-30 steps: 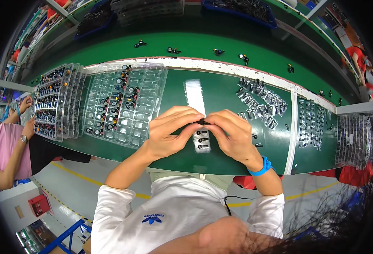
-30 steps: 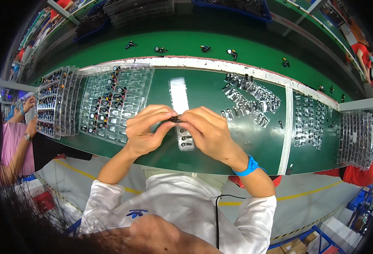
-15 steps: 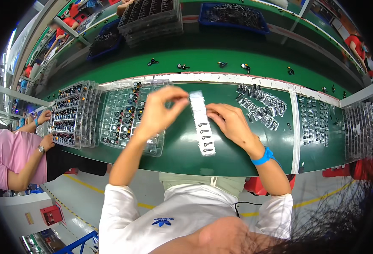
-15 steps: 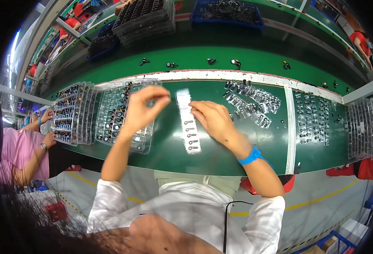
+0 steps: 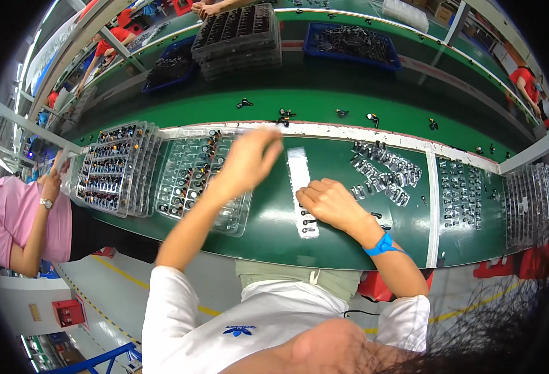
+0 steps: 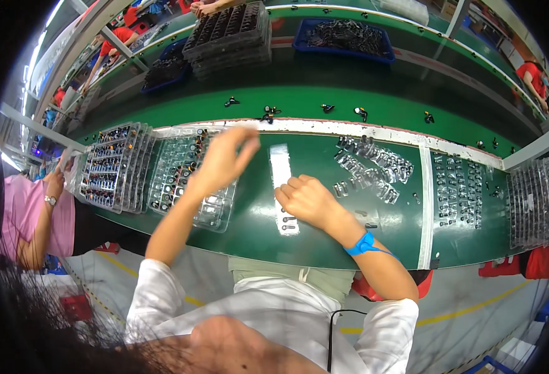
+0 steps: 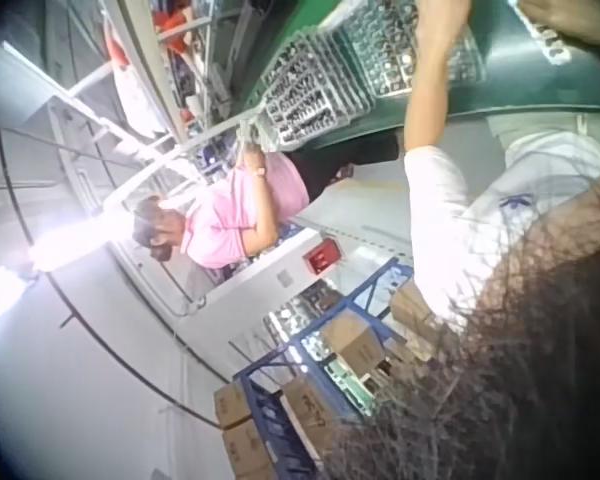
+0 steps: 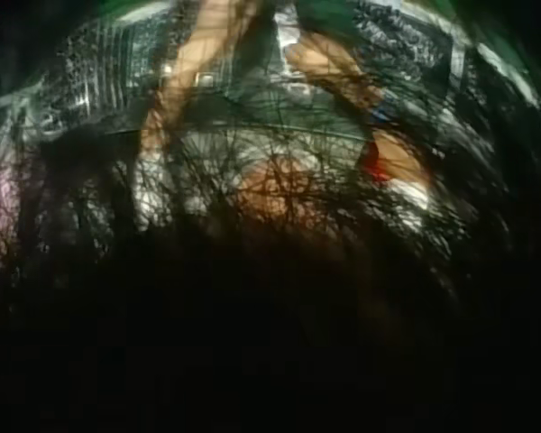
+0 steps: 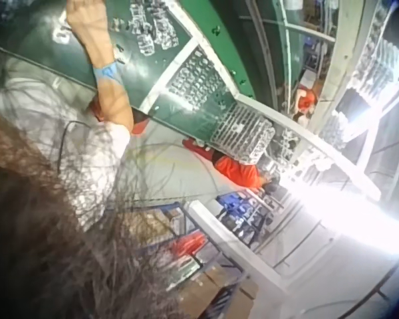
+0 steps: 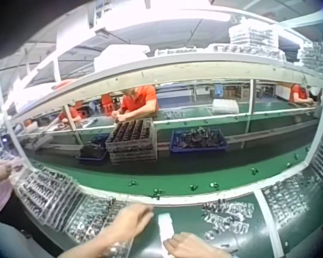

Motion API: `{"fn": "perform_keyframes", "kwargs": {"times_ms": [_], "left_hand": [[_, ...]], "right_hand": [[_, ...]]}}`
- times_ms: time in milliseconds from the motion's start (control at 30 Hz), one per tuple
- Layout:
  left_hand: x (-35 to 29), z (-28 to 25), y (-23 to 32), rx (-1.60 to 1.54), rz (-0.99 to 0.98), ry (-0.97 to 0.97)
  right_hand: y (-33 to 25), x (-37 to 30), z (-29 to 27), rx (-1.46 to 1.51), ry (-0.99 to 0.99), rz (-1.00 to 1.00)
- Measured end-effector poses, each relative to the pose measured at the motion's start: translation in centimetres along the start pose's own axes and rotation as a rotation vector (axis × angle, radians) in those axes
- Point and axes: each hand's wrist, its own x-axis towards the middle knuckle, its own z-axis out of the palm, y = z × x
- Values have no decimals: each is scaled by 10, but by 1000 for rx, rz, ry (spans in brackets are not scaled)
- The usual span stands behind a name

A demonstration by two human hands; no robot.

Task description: Assembling small electronic components onto a plastic strip on a factory production line.

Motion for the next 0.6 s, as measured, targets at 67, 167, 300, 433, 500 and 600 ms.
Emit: {"fn": "perform_keyframes", "kwargs": {"times_ms": [67, 167, 300, 433, 500, 600], "left_hand": [[-40, -2, 41, 23, -10, -187], [-86, 10, 69, -31, 67, -301], [-111, 29, 74, -19, 130, -252], [-96, 9, 79, -113, 97, -376], [-76, -2, 73, -253, -22, -307], [-15, -6, 30, -37, 13, -163]], "right_hand": [[-2, 2, 2, -53, 15, -23], [-3, 2, 3, -53, 0, -2], [-8, 5, 4, -45, -71, 29], [-2, 5, 2, 70, 39, 130], [2, 1, 4, 249, 146, 288], [2, -4, 3, 179, 88, 245]]}}
